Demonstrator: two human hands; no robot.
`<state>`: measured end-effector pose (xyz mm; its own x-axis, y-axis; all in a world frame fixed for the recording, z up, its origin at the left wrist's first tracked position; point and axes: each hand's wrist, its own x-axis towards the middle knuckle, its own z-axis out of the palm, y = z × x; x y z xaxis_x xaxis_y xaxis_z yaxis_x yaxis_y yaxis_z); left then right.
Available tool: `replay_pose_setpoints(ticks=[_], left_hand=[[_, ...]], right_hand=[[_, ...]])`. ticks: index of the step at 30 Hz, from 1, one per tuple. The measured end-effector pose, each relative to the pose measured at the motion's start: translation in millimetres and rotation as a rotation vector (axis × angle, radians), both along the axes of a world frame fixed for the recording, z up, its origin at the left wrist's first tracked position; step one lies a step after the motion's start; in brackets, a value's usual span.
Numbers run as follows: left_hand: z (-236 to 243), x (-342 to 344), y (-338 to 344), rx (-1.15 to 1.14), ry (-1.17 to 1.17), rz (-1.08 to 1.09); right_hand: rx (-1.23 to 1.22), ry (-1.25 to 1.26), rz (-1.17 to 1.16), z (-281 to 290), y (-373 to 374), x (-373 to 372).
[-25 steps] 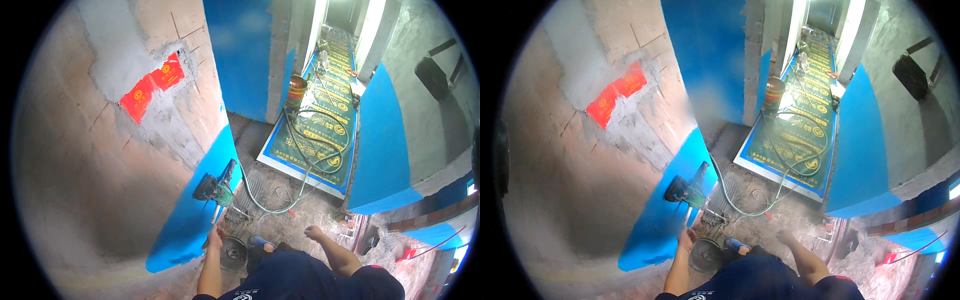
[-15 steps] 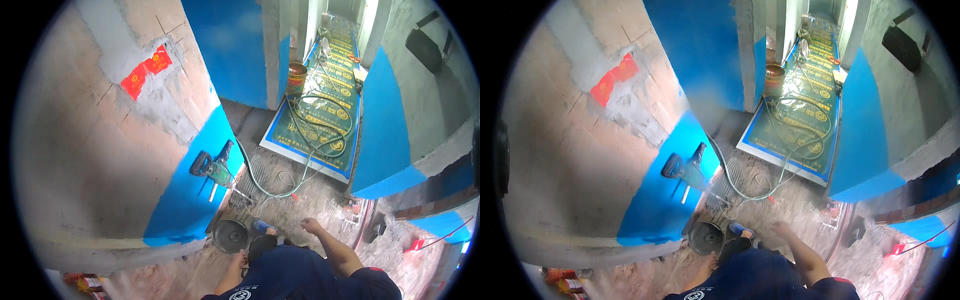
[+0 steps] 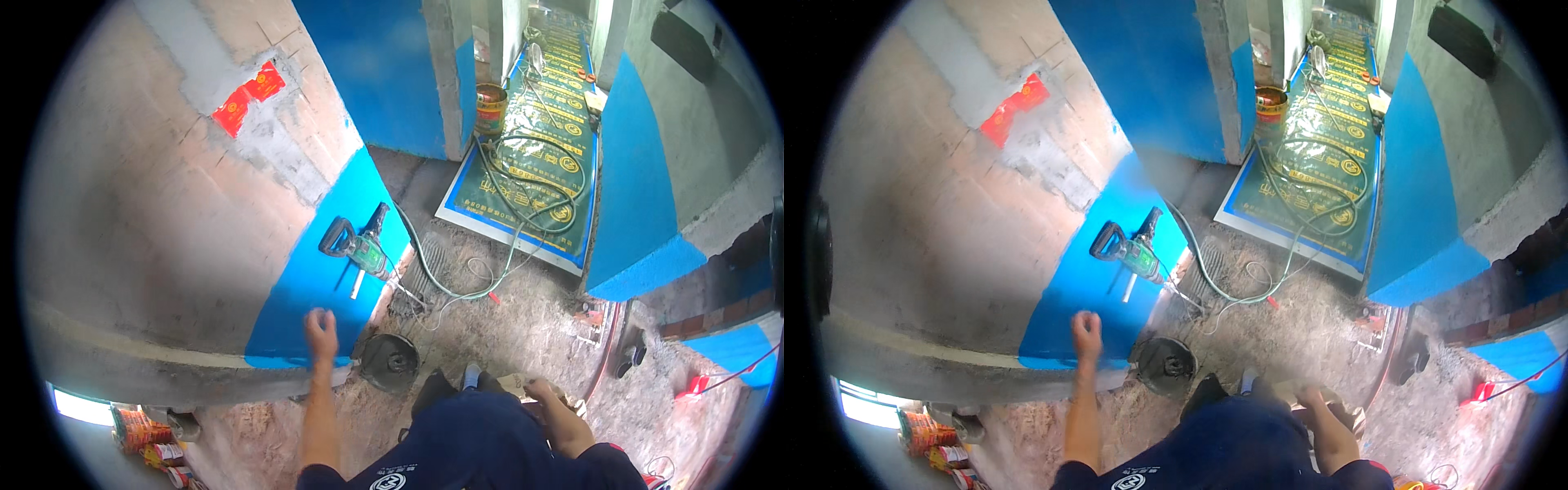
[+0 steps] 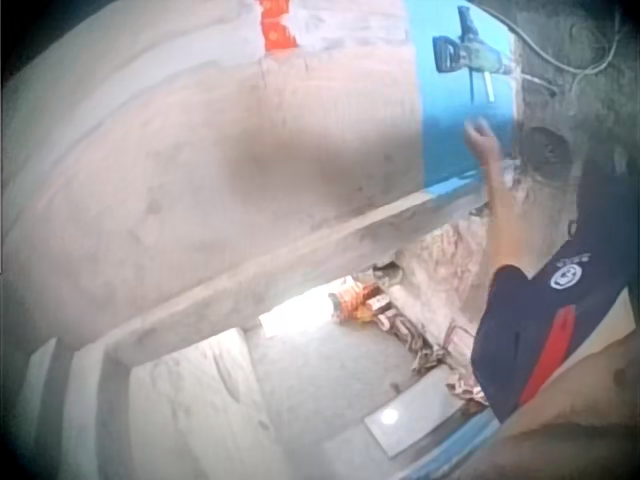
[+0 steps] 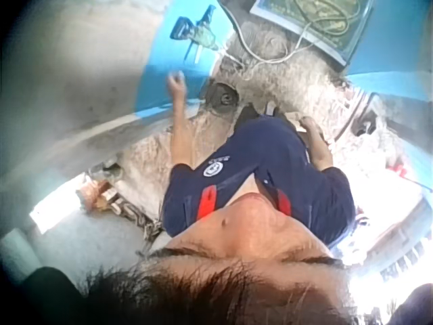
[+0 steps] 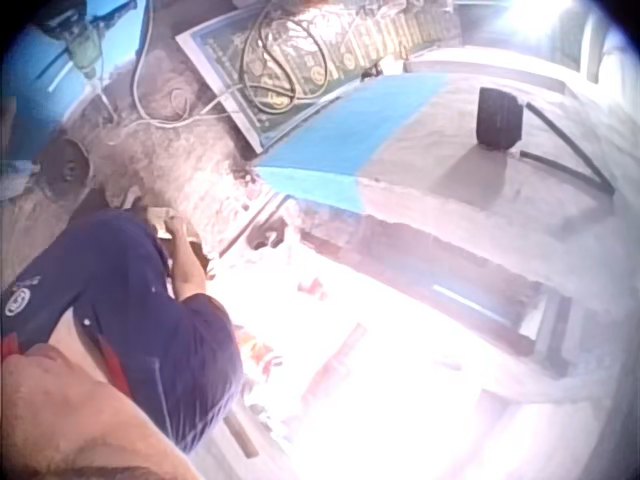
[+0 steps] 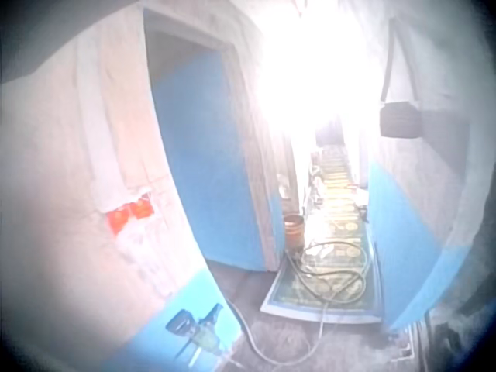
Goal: The person uses a trowel to scoop mortar from a bucket and spread it evenly across the back of a large floor tile.
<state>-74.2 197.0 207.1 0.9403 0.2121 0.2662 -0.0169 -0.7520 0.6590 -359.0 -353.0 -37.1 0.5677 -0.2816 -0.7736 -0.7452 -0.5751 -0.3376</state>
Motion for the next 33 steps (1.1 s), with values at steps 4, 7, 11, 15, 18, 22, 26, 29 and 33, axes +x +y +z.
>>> replay_pose_setpoints(ticks=[4,7,11,15,18,22,26,29,33], left_hand=[[175,94,-2,0.551,-0.333,0.004],[301,136,27,1.088,-0.689,-0.003],[375,190,31,1.183,-0.811,0.101],[384,198,66,1.379,-0.725,0.107],[374,199,71,1.466,-0.678,0.179],[374,209,66,1.475,-0.765,0.199],[370,211,69,1.354,-0.828,0.107],[368,205,70,1.278,-0.885,0.058],[366,201,66,1.202,-0.955,0.01]], right_hand=[[0.005,-0.106,-0.034,-29,6,6],[-0.002,-0.152,0.092,-29,43,34],[-0.121,-0.326,0.141,-60,11,37],[-0.017,-0.328,0.006,-21,132,71],[0.021,-0.46,0.128,17,196,49],[0.142,-0.403,0.329,25,257,46],[0.117,-0.312,0.213,13,308,25],[0.214,-0.184,0.126,19,328,28],[0.217,-0.089,0.074,5,319,28]])
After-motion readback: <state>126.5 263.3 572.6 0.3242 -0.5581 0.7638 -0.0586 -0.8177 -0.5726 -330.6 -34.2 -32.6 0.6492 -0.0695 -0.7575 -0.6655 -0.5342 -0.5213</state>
